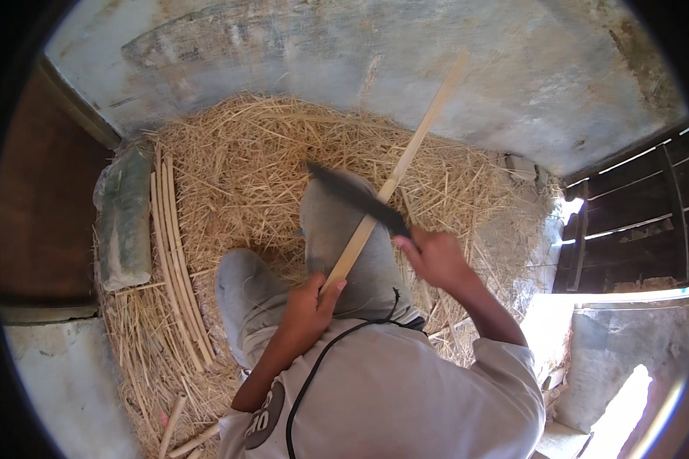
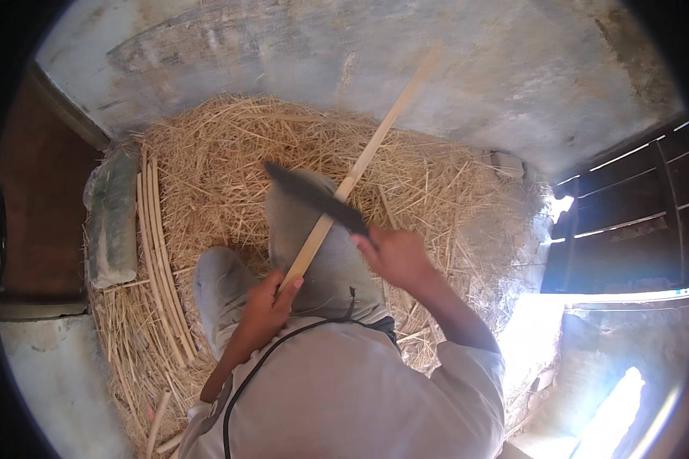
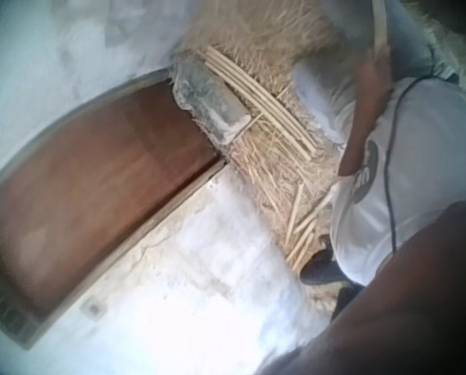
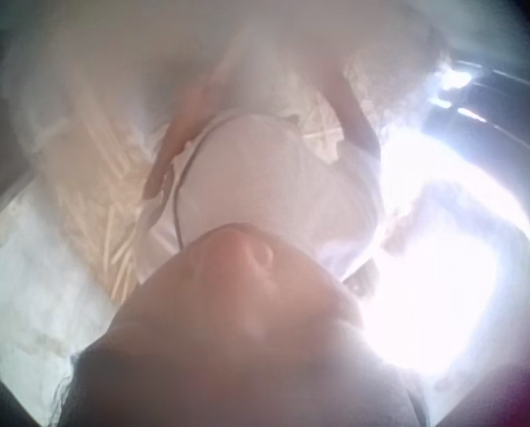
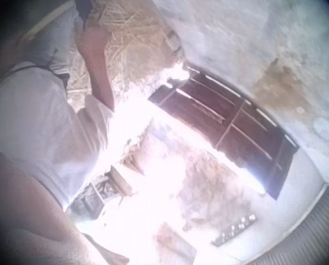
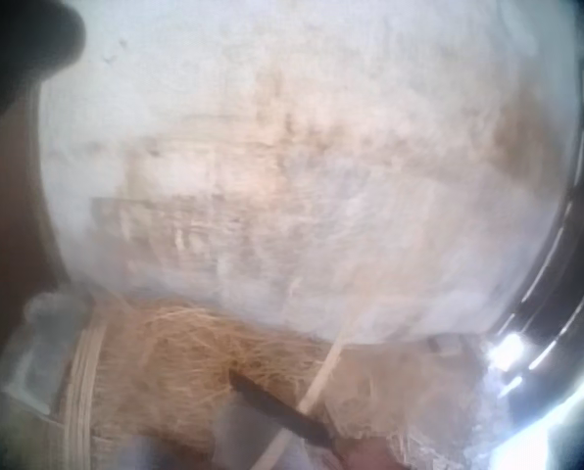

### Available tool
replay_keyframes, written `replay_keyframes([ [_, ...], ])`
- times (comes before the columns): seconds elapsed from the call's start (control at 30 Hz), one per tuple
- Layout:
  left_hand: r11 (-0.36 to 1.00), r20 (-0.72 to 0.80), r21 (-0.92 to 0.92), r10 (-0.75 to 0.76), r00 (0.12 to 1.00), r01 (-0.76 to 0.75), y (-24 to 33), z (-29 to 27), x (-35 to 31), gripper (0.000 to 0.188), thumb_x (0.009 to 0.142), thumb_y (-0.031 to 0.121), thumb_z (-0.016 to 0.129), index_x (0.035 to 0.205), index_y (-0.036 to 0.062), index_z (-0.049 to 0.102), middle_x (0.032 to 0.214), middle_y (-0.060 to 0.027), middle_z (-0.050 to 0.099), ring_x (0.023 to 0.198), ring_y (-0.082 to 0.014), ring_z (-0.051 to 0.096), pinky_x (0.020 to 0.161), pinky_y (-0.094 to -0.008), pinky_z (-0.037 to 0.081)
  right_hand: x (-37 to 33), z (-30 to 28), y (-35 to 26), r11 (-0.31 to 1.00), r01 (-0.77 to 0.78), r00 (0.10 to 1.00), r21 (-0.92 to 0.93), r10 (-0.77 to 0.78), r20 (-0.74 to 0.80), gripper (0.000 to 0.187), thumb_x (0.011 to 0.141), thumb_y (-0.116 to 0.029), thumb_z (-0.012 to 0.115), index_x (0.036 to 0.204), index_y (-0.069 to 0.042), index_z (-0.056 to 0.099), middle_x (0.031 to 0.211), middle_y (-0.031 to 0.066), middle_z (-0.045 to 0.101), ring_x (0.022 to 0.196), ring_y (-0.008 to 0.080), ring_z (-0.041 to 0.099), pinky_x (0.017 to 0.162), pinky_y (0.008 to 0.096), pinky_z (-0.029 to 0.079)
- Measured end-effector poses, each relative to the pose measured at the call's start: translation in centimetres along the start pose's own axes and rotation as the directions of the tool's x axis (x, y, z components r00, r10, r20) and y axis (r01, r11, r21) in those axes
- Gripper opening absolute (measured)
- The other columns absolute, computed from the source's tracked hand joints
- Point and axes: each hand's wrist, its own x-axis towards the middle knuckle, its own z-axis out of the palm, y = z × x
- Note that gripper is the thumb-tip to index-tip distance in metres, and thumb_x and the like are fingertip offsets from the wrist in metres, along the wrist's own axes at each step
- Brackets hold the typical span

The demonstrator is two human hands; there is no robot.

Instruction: The person sits on a straw-covered floor and uses a small knife to shave a long, thin bamboo stick. They hold the stick against their leg and repeatedly scrape the blade along its length to remove the outer layer. The person occasionally switches to a larger knife to split the stick lengthwise before resuming the shaving process with the smaller knife.

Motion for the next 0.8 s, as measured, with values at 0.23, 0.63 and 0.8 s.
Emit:
replay_keyframes([
  [0.23,0.999,0.017,0.036,0.015,1.0,-0.015,0.5,-0.3,0.0,0.04,0.106,0.037,0.063,0.097,-0.0007,0.057,0.063,-0.0165,0.057,0.057,-0.0214,0.055,0.058,-0.0393,0.045,0.7,2.3,0.8,0.971,-0.144,0.973,0.189,0.174,-0.152,0.056,0.107,-0.055,0.05,0.091,-0.004,0.065,0.064,0.0191,0.064,0.062,0.0419,0.067,0.059,0.0529,0.053],
  [0.63,0.993,-0.013,0.085,0.081,0.997,-0.08,0.4,-0.5,-0.1,0.036,0.106,0.033,0.065,0.094,-0.0004,0.055,0.063,-0.0184,0.058,0.055,-0.0273,0.06,0.054,-0.0404,0.045,1.3,1.8,1.8,0.984,0.107,0.97,-0.146,-0.135,-0.201,0.05,0.108,-0.05,0.052,0.088,-0.006,0.065,0.056,0.0156,0.059,0.052,0.0367,0.066,0.05,0.0484,0.05],
  [0.8,0.991,-0.006,0.125,0.054,0.999,-0.052,0.8,-0.5,-0.3,0.035,0.105,0.031,0.065,0.094,-0.0003,0.056,0.064,-0.0222,0.059,0.055,-0.0354,0.062,0.055,-0.0436,0.046,1.7,0.0,1.9,0.924,-0.345,0.897,0.162,0.376,-0.231,0.052,0.11,-0.051,0.047,0.09,-0.008,0.067,0.06,0.0147,0.062,0.057,0.0366,0.068,0.055,0.0483,0.053],
])
